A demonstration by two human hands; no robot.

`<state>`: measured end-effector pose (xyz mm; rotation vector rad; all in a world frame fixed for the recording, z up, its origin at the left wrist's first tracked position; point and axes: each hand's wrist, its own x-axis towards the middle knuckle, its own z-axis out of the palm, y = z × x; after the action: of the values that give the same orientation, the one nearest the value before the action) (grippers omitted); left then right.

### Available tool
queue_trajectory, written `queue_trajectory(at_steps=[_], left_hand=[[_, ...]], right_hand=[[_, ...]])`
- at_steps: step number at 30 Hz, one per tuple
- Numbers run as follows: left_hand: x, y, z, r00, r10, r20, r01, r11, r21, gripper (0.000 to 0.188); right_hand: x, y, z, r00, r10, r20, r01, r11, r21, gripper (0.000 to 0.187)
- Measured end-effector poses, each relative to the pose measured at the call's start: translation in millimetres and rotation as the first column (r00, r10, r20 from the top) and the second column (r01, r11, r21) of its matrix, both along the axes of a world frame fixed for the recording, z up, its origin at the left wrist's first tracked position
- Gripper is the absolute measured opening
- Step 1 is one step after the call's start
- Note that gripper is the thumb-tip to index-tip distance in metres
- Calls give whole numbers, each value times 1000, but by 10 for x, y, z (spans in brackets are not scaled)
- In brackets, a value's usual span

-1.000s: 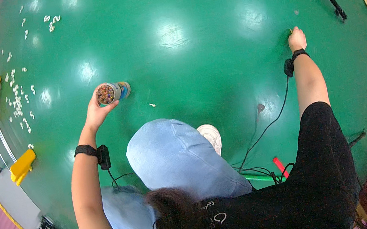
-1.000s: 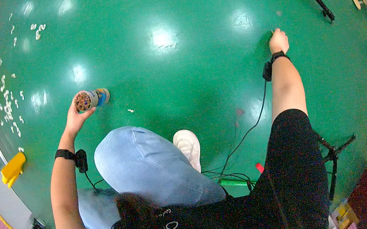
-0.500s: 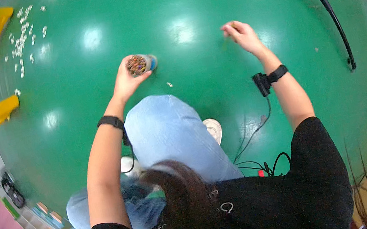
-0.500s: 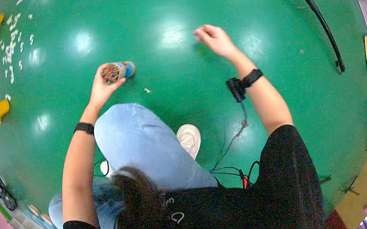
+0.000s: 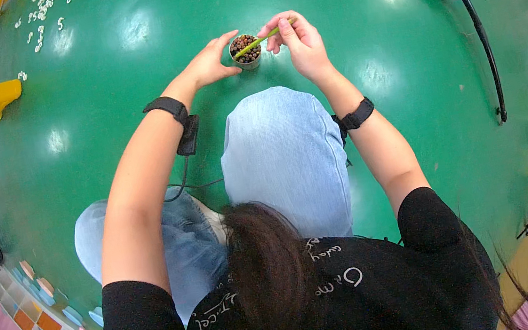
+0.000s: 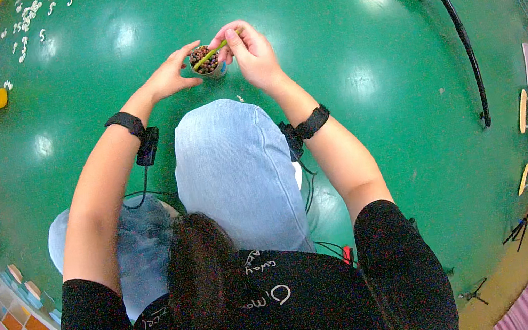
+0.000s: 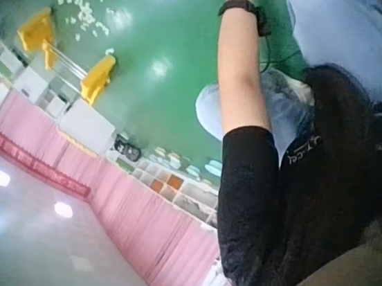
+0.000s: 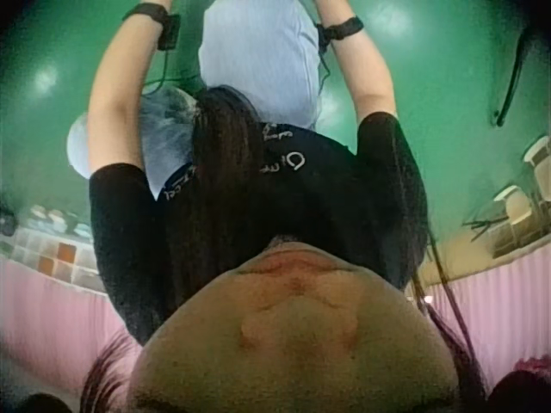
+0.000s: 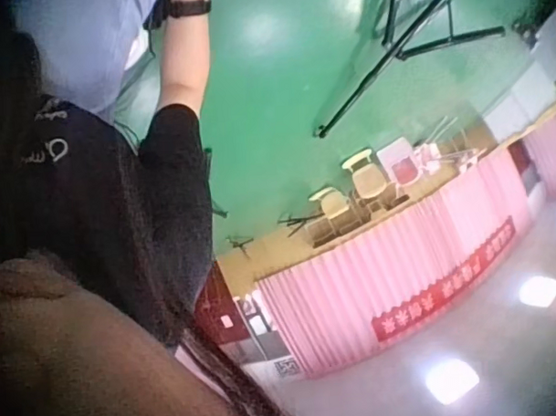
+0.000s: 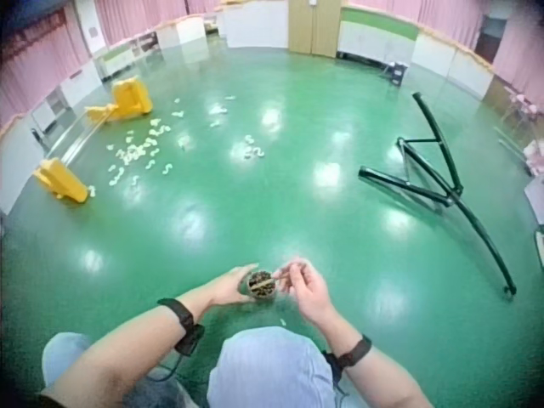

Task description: The person picks up white S-hooks from the green floor by hand and places them into a small white bowl.

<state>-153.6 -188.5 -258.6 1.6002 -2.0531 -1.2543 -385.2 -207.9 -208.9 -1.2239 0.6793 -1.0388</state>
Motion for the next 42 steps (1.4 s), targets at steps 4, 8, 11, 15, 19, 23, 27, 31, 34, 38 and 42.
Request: queue_trajectory(at_steps=[4,8,11,15,19,23,27,31,34,38,42], left_hand=[[-28,-7,-222,999,-12,-32,10,997,-74,79],[-136,75,-344,983,127,-132,-127,992,6,76],[-171,96,-351,977,178,-114,-176,984,31,77],[-249,142,-334,966,188,-180,-194,981,-13,74],[-172,183,-429,936,252,-246,-263,965,-11,78],[-198,194,-443,947,254,-195,-263,965,-19,76],[-225,240,-439,942,265,-205,-289,953,-94,75],[-235,245,-465,932,270,-244,-305,944,-122,74],[-236,237,-462,934,251,-255,-291,947,-134,75],[-265,264,-432,931,292,-219,-321,941,-110,75],[-249,283,-408,938,284,-201,-308,947,-97,75]], right_hand=[[79,80,-16,996,-59,-61,55,996,-69,20],[49,132,95,969,-35,-244,-4,987,-159,17],[107,133,215,911,-70,-407,-101,918,-383,15],[189,115,374,750,-163,-641,-321,757,-569,12],[490,1,567,578,-139,-804,-524,692,-496,14],[571,-59,581,608,-191,-771,-470,696,-543,16],[472,18,676,657,-198,-728,-294,821,-490,17],[443,55,672,675,-188,-713,-303,811,-500,15],[452,82,595,694,-156,-703,-323,805,-498,15],[440,113,574,624,-186,-759,-454,704,-546,14],[402,125,627,671,-226,-706,-314,776,-547,14]])
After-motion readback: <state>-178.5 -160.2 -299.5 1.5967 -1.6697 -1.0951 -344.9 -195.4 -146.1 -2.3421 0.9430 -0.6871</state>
